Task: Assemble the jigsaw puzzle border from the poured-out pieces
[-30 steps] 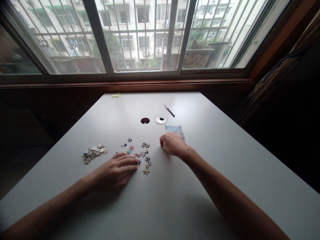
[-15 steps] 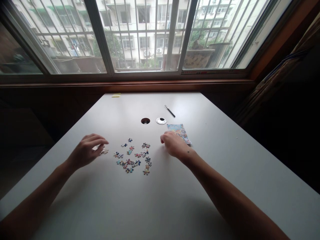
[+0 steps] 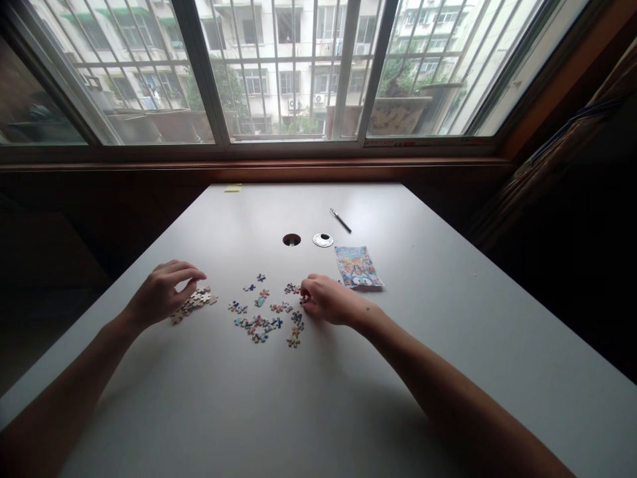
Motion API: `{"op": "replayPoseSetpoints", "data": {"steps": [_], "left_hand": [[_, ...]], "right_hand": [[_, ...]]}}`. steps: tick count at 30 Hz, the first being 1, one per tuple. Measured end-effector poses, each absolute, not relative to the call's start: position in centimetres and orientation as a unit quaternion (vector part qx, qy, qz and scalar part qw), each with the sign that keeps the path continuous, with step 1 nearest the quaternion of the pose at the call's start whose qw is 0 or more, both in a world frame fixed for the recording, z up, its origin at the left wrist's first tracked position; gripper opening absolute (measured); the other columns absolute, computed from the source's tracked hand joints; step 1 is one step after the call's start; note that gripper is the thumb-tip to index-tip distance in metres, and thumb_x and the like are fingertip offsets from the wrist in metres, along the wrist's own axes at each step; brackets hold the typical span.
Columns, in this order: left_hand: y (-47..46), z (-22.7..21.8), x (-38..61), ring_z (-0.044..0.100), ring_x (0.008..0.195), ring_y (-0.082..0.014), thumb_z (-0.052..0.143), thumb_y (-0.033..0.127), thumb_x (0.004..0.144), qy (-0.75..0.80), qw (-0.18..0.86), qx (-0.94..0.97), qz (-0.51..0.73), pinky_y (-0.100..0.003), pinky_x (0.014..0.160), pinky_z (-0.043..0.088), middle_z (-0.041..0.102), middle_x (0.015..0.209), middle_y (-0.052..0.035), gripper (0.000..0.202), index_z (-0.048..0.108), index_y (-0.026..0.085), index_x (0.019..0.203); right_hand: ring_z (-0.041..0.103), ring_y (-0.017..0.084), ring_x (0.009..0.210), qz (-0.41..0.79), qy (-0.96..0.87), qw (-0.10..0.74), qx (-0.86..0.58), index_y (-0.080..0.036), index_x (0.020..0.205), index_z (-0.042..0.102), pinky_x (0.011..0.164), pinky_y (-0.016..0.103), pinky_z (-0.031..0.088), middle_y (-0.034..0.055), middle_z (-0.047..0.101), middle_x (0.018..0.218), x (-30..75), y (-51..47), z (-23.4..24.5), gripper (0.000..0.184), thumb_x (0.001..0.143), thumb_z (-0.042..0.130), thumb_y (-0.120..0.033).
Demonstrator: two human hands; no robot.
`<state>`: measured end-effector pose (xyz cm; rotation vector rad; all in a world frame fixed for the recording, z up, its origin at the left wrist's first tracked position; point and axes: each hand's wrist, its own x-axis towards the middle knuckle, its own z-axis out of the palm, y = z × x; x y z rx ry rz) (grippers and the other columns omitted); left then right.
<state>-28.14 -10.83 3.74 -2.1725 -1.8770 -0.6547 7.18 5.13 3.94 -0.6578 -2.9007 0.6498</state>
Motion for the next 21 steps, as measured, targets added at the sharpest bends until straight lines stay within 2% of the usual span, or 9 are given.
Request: {"op": "replayPoseSetpoints", "data": {"steps": [7, 11, 15, 18, 21], "left_hand": [[-10.9, 3.8, -28.0, 0.063, 0.091, -0.0197, 0.053, 0.02, 0.089, -0.638, 0.091, -0.733, -0.217, -0.034, 0.085, 0.047, 0.071, 0.093, -0.0037, 0.019, 0.071, 0.02, 0.094], [-10.8, 3.7, -27.9, 0.063, 0.091, -0.0196, 0.052, 0.02, 0.089, -0.638, 0.085, -0.736, -0.209, -0.033, 0.086, 0.046, 0.071, 0.094, -0.003, 0.02, 0.071, 0.021, 0.093], [-10.9, 3.7, -27.9, 0.063, 0.092, -0.0197, 0.051, 0.02, 0.089, -0.64, 0.086, -0.735, -0.208, -0.033, 0.087, 0.045, 0.072, 0.094, -0.0031, 0.02, 0.072, 0.022, 0.093], [-10.9, 3.7, -27.9, 0.064, 0.091, -0.0198, 0.052, 0.02, 0.089, -0.639, 0.087, -0.735, -0.21, -0.033, 0.086, 0.045, 0.072, 0.094, -0.0031, 0.021, 0.072, 0.022, 0.093], [-10.8, 3.7, -27.9, 0.064, 0.091, -0.0196, 0.051, 0.02, 0.089, -0.636, 0.085, -0.737, -0.212, -0.033, 0.086, 0.045, 0.072, 0.094, -0.003, 0.021, 0.072, 0.022, 0.093]], "right_hand": [[0.059, 0.019, 0.084, 0.153, -0.952, -0.014, -0.264, -0.017, 0.093, 0.066, 0.071, 0.028, 0.043, 0.0084, 0.067, 0.093, 9.4, 7.5, 5.9, 0.015, 0.079, 0.061, -0.016], [0.06, 0.019, 0.082, 0.147, -0.95, -0.053, -0.269, -0.018, 0.092, 0.07, 0.069, 0.028, 0.042, 0.0071, 0.068, 0.087, 9.8, 8.1, 6.2, 0.018, 0.079, 0.058, -0.012], [0.061, 0.018, 0.081, 0.127, -0.952, -0.023, -0.276, -0.019, 0.101, 0.071, 0.069, 0.029, 0.042, 0.0093, 0.068, 0.098, 9.3, 7.2, 6.5, 0.025, 0.081, 0.058, -0.01], [0.059, 0.012, 0.07, 0.192, -0.96, 0.004, -0.204, -0.022, 0.1, 0.072, 0.066, 0.027, 0.043, 0.006, 0.067, 0.1, 8.4, 5.8, 6.5, 0.02, 0.088, 0.057, -0.015], [0.061, 0.011, 0.074, 0.246, -0.961, 0.006, -0.126, -0.025, 0.103, 0.074, 0.067, 0.025, 0.044, 0.005, 0.067, 0.102, 7.5, 4.8, 6.0, 0.02, 0.09, 0.06, -0.019]]}}
